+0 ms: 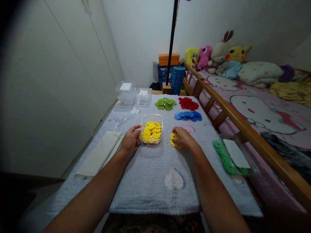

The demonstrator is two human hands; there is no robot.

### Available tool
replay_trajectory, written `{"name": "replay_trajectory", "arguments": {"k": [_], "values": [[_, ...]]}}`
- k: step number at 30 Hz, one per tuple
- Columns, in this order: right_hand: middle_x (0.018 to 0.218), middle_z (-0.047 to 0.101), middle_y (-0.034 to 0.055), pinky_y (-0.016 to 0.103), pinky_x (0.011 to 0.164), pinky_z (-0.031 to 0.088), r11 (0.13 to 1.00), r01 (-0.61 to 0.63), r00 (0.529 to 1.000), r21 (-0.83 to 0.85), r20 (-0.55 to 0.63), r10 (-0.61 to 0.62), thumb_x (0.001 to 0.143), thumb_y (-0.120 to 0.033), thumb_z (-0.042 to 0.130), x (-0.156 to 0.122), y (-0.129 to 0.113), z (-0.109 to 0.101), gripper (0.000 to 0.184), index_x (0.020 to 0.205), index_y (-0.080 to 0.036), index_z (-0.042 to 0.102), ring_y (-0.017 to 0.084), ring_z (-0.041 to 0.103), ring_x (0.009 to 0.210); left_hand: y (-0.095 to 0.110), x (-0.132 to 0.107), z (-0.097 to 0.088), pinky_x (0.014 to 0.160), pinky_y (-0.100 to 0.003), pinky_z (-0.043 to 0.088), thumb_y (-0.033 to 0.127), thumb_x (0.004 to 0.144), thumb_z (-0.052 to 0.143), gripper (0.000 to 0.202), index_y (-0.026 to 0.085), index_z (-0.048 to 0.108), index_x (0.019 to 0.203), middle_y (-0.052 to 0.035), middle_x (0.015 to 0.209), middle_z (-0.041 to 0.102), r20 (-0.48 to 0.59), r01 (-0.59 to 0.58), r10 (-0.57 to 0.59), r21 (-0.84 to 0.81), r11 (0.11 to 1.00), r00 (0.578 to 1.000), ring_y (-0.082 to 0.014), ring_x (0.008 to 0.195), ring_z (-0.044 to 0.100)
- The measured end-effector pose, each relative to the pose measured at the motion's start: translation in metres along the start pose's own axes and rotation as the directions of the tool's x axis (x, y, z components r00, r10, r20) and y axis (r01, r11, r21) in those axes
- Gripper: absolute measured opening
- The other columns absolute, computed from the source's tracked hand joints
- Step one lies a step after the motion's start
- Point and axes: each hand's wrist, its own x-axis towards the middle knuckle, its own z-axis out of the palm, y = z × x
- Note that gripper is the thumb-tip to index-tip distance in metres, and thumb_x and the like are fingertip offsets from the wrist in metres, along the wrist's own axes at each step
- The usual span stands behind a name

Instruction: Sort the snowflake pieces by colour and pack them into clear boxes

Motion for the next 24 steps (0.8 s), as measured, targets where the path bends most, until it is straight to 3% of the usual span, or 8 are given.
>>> {"name": "replay_trajectory", "arguments": {"k": [6,12,18,24], "values": [[0.070,0.063,-0.0004,0.027,0.061,0.039,0.966,0.017,0.993,0.259,-0.118,0.014,0.072,-0.022,0.059,-0.001,0.005,0.000,0.005,0.074,-0.020,0.063,0.016,0.056,0.066,0.001,-0.001,0.001,0.036,-0.017,0.021,0.032,0.070,0.068,0.036,0.017,0.057,0.102,0.0118,0.048,0.042,0.003,0.011,-0.011,-0.024,1.000,1.000,-0.0050,0.034,0.030],[0.069,0.062,-0.0002,0.027,0.061,0.042,0.844,0.147,0.971,0.515,-0.239,-0.022,0.073,-0.036,0.067,0.006,-0.021,-0.015,0.017,0.075,-0.019,0.065,0.015,0.055,0.065,0.000,0.001,0.000,0.036,-0.018,0.021,0.031,0.070,0.067,0.037,0.017,0.058,0.103,0.0112,0.049,0.044,0.009,0.006,-0.006,-0.012,1.000,1.000,-0.0053,0.034,0.031],[0.067,0.058,-0.0011,0.027,0.058,0.040,0.835,0.234,0.934,0.499,-0.353,-0.051,0.075,-0.032,0.064,0.031,-0.058,-0.006,0.012,0.077,-0.020,0.064,0.014,0.052,0.061,0.000,0.001,0.000,0.036,-0.017,0.021,0.031,0.070,0.067,0.036,0.017,0.057,0.102,0.0120,0.047,0.043,0.011,0.013,-0.013,-0.023,1.000,1.000,-0.0048,0.034,0.029],[0.077,0.066,0.0018,0.030,0.065,0.048,0.823,0.250,0.927,0.510,-0.371,-0.051,0.076,-0.030,0.061,0.038,-0.063,0.005,0.012,0.083,-0.020,0.064,0.017,0.062,0.070,0.002,0.000,0.001,0.037,-0.017,0.021,0.031,0.071,0.066,0.036,0.017,0.057,0.103,0.0121,0.047,0.041,0.004,0.026,-0.026,-0.025,0.999,1.000,-0.0050,0.034,0.029]]}}
